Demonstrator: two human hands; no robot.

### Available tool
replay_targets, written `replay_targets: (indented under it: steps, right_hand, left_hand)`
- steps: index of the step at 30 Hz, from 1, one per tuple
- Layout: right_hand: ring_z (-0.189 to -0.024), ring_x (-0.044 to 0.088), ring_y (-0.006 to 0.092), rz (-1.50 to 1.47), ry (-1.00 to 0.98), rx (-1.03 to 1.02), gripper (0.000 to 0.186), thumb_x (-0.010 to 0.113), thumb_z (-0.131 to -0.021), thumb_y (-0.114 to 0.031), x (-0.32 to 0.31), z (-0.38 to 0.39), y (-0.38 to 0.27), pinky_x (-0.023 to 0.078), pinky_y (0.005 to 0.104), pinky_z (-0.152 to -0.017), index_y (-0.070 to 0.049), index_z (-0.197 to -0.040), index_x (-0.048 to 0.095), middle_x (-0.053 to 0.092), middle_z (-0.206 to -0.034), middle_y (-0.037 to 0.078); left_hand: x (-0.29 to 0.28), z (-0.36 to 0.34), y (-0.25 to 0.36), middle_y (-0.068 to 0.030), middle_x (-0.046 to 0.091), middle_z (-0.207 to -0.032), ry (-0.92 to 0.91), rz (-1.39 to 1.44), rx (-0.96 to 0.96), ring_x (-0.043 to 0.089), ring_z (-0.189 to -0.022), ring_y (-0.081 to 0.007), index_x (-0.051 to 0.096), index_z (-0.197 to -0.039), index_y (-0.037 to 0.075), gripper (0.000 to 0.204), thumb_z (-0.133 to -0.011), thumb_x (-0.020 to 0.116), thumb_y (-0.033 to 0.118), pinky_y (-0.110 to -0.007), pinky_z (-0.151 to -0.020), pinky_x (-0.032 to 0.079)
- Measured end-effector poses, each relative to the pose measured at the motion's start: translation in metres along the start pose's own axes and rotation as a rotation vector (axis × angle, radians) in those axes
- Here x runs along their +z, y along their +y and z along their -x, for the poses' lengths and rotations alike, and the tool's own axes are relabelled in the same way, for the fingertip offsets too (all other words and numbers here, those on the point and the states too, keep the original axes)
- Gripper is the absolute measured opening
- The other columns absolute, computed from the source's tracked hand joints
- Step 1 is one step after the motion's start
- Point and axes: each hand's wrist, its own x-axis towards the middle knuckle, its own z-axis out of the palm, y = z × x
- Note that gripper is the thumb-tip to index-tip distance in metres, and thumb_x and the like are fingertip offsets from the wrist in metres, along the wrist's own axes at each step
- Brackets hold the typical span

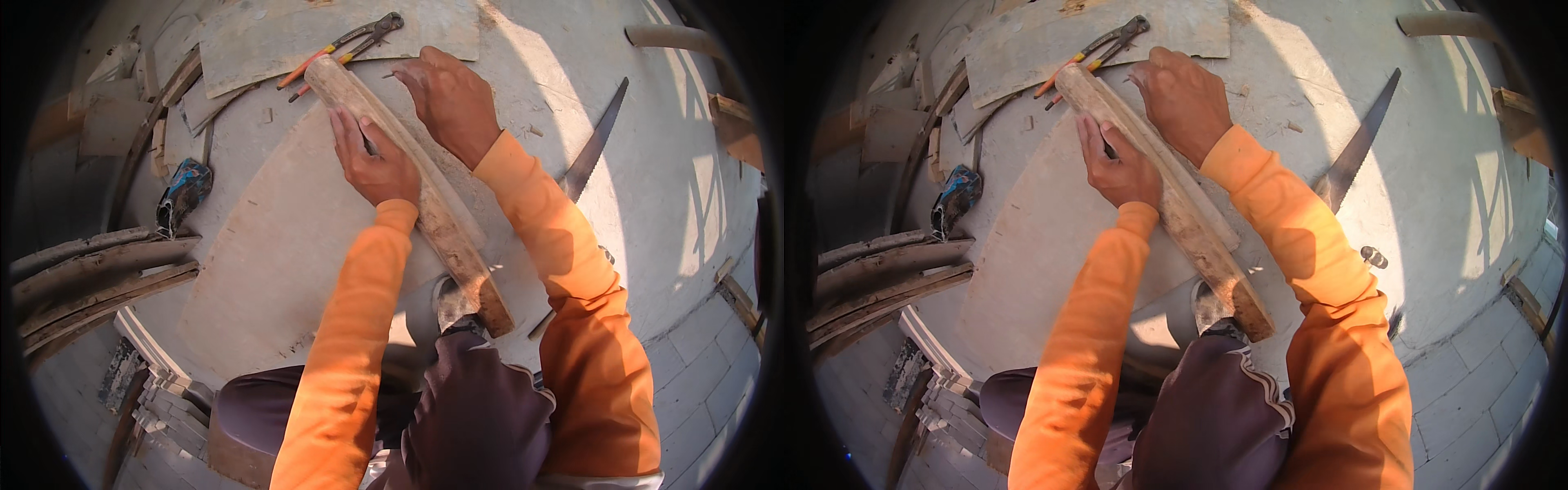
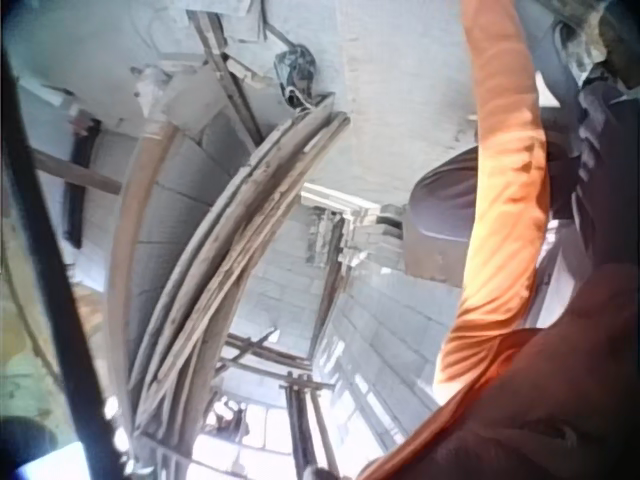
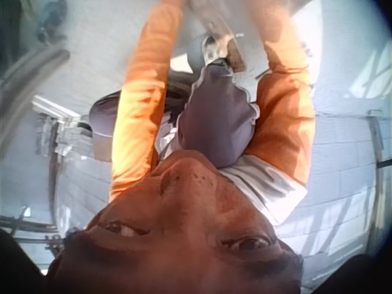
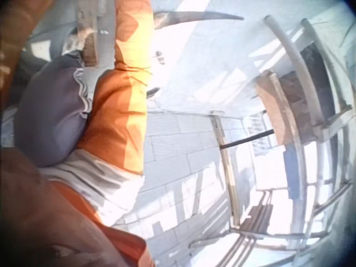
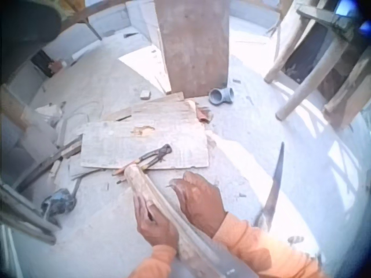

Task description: The person positions a piece of wood on a workspace, marks a line on it using a pencil and a wooden straightedge, and then saws along the marked line using a hand saw.

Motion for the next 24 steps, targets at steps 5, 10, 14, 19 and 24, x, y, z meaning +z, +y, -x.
replay_targets:
  steps: [5, 10, 14, 19, 24]
  right_hand:
    - [-0.082, 0.069, 0.0301, 0.13, -0.133, -0.072, 0.016, 0.064, -0.096, -0.019, 0.04, -0.039, 0.001, 0.056, 0.0436, -0.065, -0.011, -0.098, 0.077, 0.068, -0.088, 0.007]
    - [-0.08, 0.073, 0.0322, 0.146, -0.18, -0.063, 0.011, 0.064, -0.087, -0.011, 0.044, -0.046, -0.018, 0.057, 0.0438, -0.065, -0.007, -0.087, 0.074, 0.071, -0.09, 0.01]
    - [-0.079, 0.072, 0.0342, 0.192, -0.132, -0.112, 0.009, 0.063, -0.085, -0.011, 0.047, -0.04, -0.024, 0.057, 0.0447, -0.063, -0.006, -0.084, 0.071, 0.07, -0.088, 0.01]
    - [-0.08, 0.073, 0.033, 0.188, -0.132, -0.065, 0.008, 0.066, -0.082, -0.012, 0.041, -0.038, -0.026, 0.057, 0.044, -0.063, -0.006, -0.08, 0.071, 0.071, -0.087, 0.01]
    - [-0.08, 0.073, 0.0326, 0.187, -0.161, -0.037, 0.006, 0.068, -0.08, -0.011, 0.035, -0.034, -0.026, 0.056, 0.0437, -0.062, -0.006, -0.079, 0.071, 0.072, -0.087, 0.01]
  left_hand:
    - [0.003, 0.002, -0.002, -0.0253, 0.051, -0.152, 0.01, -0.007, 0.0, 0.05, -0.138, -0.0427, 0.059, -0.139, -0.009, 0.047, -0.107, 0.049, 0.024, -0.049, -0.119, 0.035]
    - [0.004, 0.002, -0.006, -0.0247, 0.051, -0.152, 0.015, 0.003, -0.024, 0.05, -0.139, -0.0416, 0.059, -0.14, -0.007, 0.047, -0.107, 0.05, 0.025, -0.05, -0.119, 0.034]
    - [0.003, 0.001, -0.006, -0.0244, 0.051, -0.153, 0.012, 0.018, -0.021, 0.05, -0.14, -0.0408, 0.059, -0.14, -0.007, 0.047, -0.107, 0.05, 0.024, -0.05, -0.12, 0.033]
    - [0.002, 0.001, -0.005, -0.029, 0.052, -0.15, 0.024, -0.003, 0.002, 0.05, -0.141, -0.042, 0.058, -0.137, -0.013, 0.046, -0.106, 0.05, 0.021, -0.043, -0.115, 0.041]
    - [0.001, 0.001, -0.004, -0.0292, 0.051, -0.15, 0.01, -0.013, 0.002, 0.049, -0.141, -0.0418, 0.058, -0.137, -0.013, 0.047, -0.106, 0.05, 0.021, -0.043, -0.116, 0.041]
